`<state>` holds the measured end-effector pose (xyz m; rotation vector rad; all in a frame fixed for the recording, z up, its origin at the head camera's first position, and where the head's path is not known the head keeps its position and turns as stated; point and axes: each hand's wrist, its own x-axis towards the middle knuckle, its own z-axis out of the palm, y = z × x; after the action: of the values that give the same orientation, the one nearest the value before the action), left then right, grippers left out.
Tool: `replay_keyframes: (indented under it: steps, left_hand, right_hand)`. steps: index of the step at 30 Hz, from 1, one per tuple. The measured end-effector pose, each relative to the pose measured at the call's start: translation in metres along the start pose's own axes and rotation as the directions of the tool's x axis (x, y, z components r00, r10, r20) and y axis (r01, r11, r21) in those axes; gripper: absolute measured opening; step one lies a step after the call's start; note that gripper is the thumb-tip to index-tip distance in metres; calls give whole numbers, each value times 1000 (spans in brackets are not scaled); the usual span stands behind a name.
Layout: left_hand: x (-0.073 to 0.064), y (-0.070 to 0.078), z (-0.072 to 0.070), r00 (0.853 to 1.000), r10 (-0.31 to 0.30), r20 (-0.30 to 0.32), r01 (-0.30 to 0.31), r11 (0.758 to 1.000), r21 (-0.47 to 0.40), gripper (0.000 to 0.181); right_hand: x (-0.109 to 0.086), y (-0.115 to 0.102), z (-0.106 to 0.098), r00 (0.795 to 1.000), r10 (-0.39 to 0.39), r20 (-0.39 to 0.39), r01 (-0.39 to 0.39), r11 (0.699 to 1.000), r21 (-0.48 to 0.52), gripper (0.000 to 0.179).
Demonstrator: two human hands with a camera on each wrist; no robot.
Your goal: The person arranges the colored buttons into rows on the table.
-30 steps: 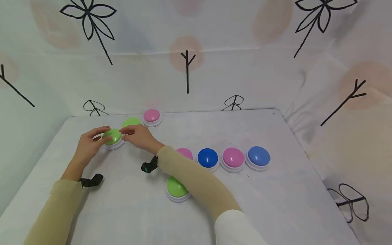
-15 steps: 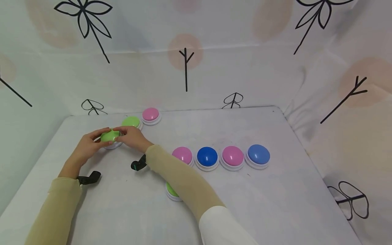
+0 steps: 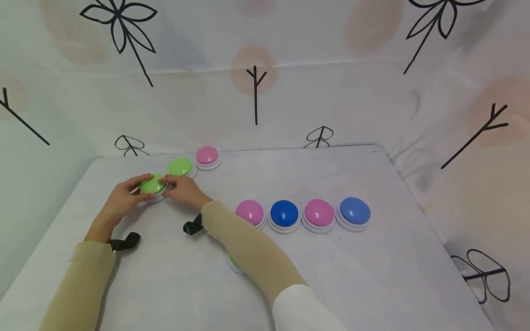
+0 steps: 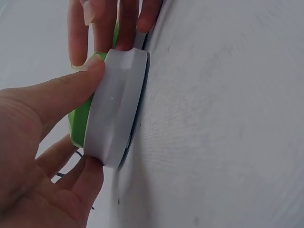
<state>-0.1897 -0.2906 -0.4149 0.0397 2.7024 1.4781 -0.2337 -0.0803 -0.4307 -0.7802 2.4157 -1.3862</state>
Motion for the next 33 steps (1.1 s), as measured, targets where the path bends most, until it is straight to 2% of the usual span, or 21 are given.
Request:
replay_keyframes:
  steps: [4,13,20,28,33]
  left_hand:
    - [1,0,2,1000,5,-6,-5,1000,24,69]
    - [2,2,1,998,59,-25,-57,995,80,63]
    - [2,11,0,996,89,-25,-87,995,53,61]
    - [-2,20,0,995,96,-39,-93,994,62,64]
    - [-7,26,0,994,92,-62,-87,993,83,64]
  right_hand:
    - [-3,1,-1,1000,-12,2,12,1000,-25,41]
    - [-6,-2,-5,999,-27,-24,27,999,-27,38]
    - [-7,-3,-10,995,-34,-90,37,999,37,39]
    - [-5,-3,-13,986,16,-168,6,991,131,44]
    - [-6,-9,-15,986,21,-165,-2,993,115,46]
